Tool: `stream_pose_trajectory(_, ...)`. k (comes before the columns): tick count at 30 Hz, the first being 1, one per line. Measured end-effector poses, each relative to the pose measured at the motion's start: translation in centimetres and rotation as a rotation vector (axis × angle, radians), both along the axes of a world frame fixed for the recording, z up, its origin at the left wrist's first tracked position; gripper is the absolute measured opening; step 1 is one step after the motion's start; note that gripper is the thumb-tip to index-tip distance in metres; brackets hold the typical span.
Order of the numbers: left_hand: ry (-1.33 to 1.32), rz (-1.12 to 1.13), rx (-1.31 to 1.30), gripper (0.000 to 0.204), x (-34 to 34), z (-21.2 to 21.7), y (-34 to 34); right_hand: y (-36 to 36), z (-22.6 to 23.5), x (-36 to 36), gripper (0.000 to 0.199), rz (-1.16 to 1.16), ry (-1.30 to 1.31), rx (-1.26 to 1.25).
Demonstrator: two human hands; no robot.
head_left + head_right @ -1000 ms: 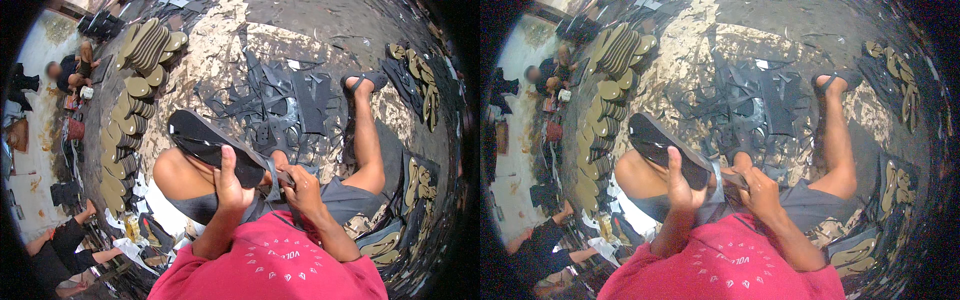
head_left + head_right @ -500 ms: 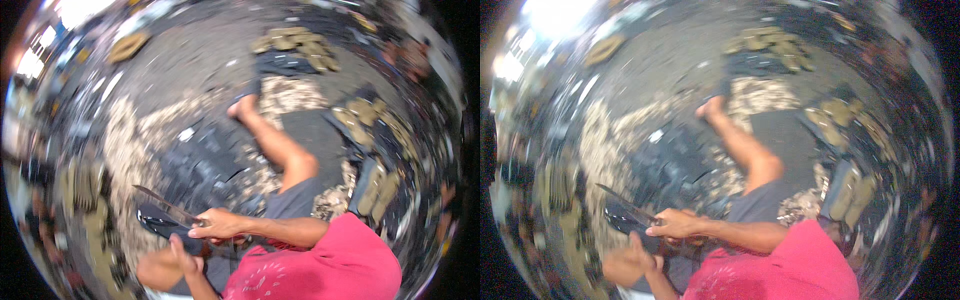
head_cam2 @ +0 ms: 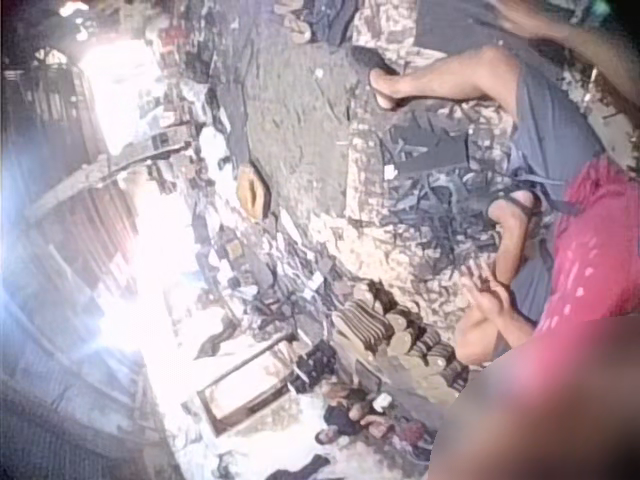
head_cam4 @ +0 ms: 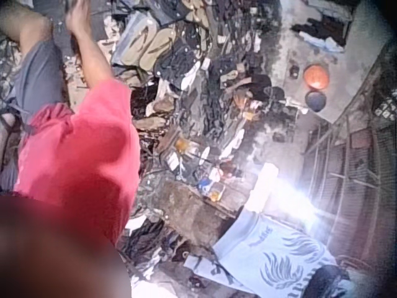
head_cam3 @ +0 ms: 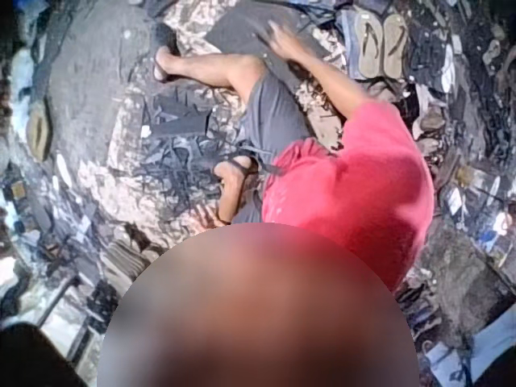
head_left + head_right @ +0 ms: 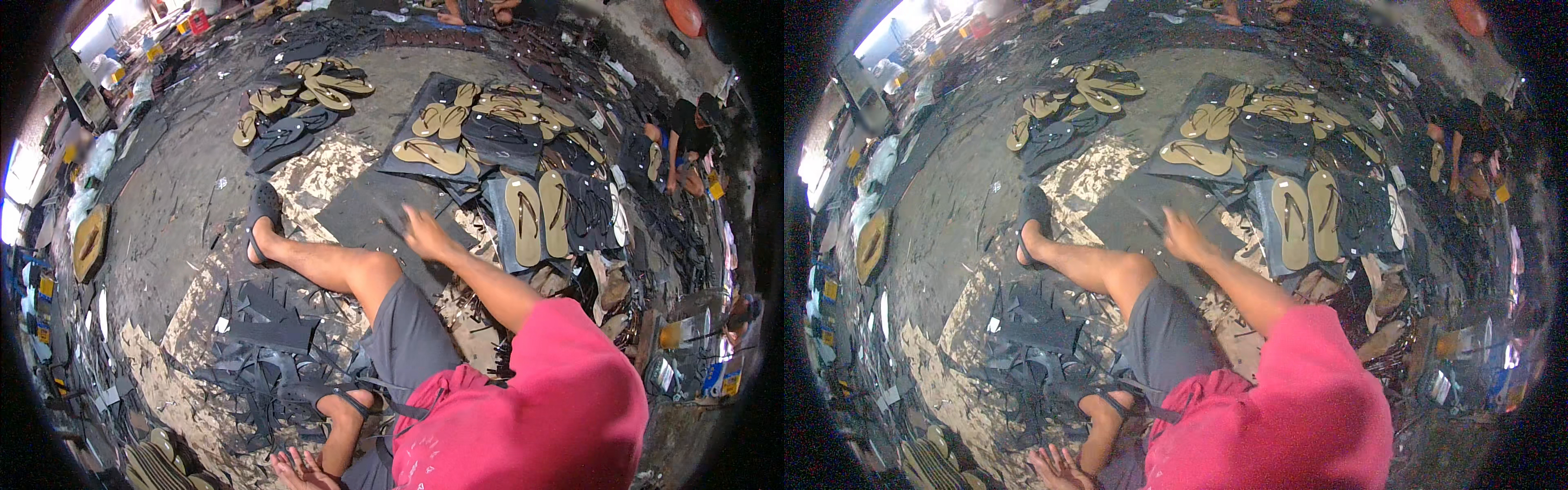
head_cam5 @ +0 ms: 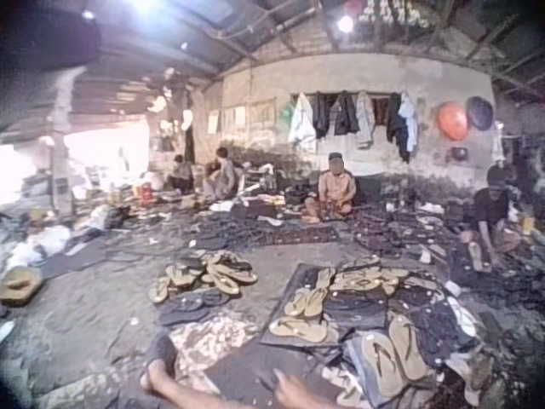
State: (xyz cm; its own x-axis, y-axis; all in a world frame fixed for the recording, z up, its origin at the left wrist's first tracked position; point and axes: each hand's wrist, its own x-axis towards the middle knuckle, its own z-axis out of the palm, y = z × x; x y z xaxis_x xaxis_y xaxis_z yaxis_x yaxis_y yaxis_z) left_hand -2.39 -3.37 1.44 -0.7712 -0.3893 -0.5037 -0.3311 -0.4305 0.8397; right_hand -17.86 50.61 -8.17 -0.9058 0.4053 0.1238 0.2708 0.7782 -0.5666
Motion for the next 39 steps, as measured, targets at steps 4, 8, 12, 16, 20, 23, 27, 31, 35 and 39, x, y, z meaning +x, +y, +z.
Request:
stream_pose_trajectory(4,-0.045,-0.056,-0.025,0.067,-0.1,1.2,0.4,4.1,-7.1,3.6,0.062,-0.204,-0.347,0.023)
stream_pose_trajectory(8,-0.059,-0.064,-0.018,0.066,-0.5,1.3,0.5,13.8,-4.6,-1.4,0.056,-0.432,0.177,0.327)
stream_pose_trajectory(12,-0.061,-0.078,0.018,0.066,-1.0,1.2,0.4,21.1,-2.1,-5.8,0.059,-0.706,-0.304,0.172)
stream_pose_trajectory(16,-0.088,-0.076,0.043,0.061,-1.4,1.3,0.6,24.4,-1.7,-8.8,0.058,-0.77,-0.235,-0.252)
stream_pose_trajectory(20,-0.086,-0.11,0.093,0.062,-2.2,1.5,0.8,25.4,2.9,-14.4,0.046,-0.86,0.205,-0.744)
stream_pose_trajectory(23,-0.018,-0.164,0.16,0.062,-2.8,2.2,0.9,22.7,11.0,-19.4,0.052,-0.636,0.456,-0.773)
stream_pose_trajectory(27,0.081,-0.22,0.108,0.068,-4.3,4.2,2.0,11.2,22.0,-22.5,0.04,0.073,0.761,-0.89)
stream_pose_trajectory(31,0.396,-0.275,0.129,0.065,-7.9,5.3,6.2,-6.1,23.6,-17.7,0.028,0.46,0.782,-1.256)
stream_pose_trajectory(35,0.605,-0.494,0.425,0.081,-13.3,5.0,10.5,-20.7,16.5,-10.1,0.025,0.533,0.474,-1.634)
stream_pose_trajectory(39,0.649,-0.354,0.792,0.076,-16.8,1.8,10.5,-27.3,10.7,-5.9,0.037,0.608,-0.11,-1.408)
